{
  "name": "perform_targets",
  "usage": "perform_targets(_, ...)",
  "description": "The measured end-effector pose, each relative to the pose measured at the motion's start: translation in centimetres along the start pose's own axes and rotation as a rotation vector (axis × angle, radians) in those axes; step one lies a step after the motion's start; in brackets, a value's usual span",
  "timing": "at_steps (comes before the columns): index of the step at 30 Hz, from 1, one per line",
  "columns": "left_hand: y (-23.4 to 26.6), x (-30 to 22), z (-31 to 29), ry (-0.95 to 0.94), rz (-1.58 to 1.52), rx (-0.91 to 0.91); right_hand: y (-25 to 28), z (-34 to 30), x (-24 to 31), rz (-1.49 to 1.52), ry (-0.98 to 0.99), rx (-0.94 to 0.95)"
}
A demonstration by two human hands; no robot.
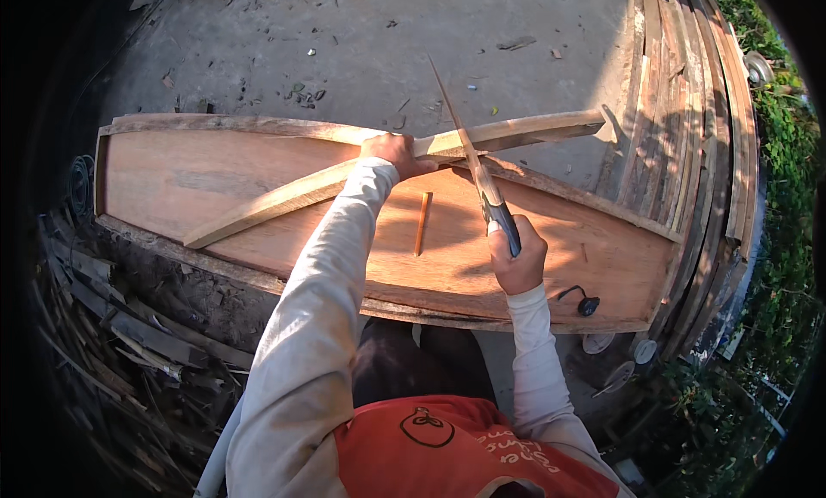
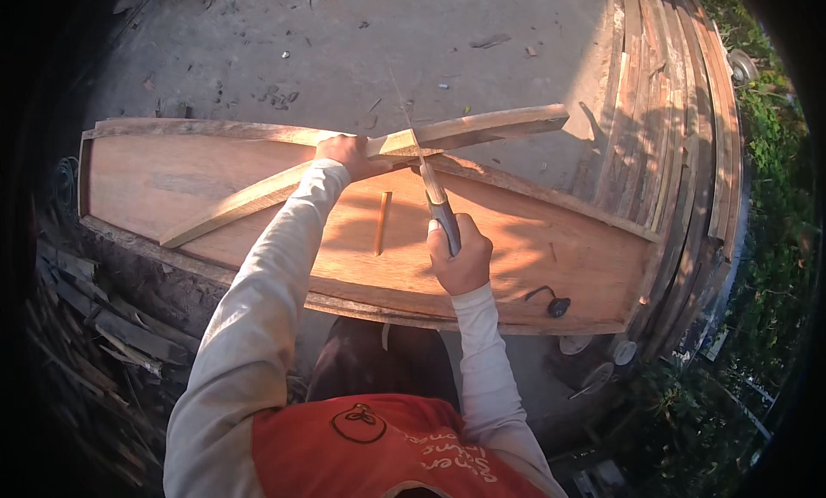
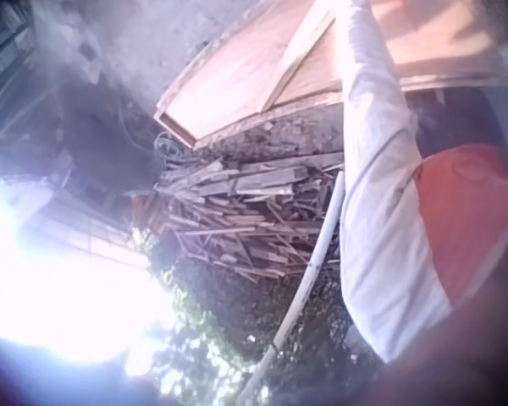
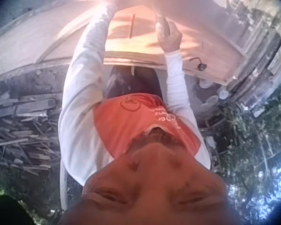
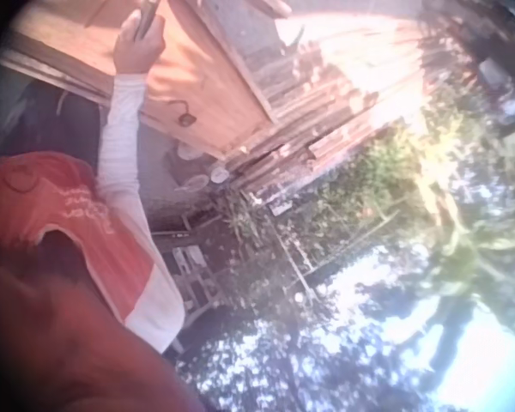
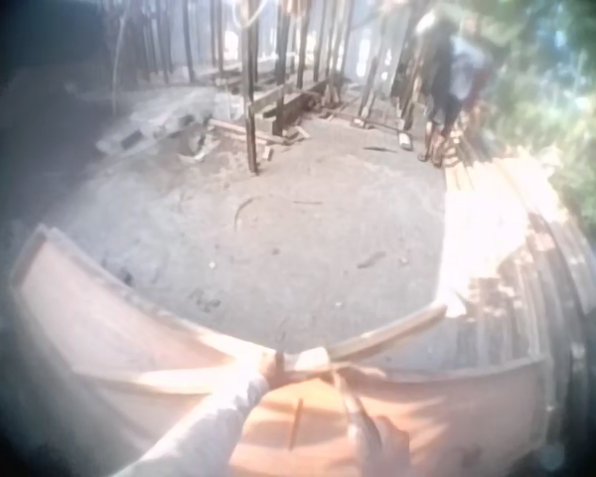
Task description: The person measures a large wooden board using a tape measure and marks it with a pencil, then cuts a smaller piece of wood with a hand saw and hammers nails to secure it into the frame of the board.
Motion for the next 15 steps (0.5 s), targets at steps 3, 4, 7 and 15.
perform_targets(3, -0.8, 1.8, -0.6, 0.027, -0.002, 0.025, 1.9, -4.9, -0.1, -0.025, -0.061, 0.019)
perform_targets(4, -0.7, 2.6, -1.0, 0.04, 0.002, 0.047, 5.6, -10.2, -1.6, -0.089, -0.038, 0.036)
perform_targets(7, 0.3, 1.3, -1.1, 0.009, 0.015, 0.047, 13.8, -18.2, 0.9, -0.12, -0.179, 0.079)
perform_targets(15, -0.2, 1.3, 0.0, -0.003, -0.012, -0.073, 0.0, -1.4, 0.9, -0.012, -0.03, 0.009)
Point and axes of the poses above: each hand's wrist, its own z-axis towards the middle knuckle, its own y-axis out of the back of the hand, x = y × z, the point moved 7 cm from there along z, towards the middle knuckle, and after that the axes turned 11 degrees about -x, right-handed, at the moved point
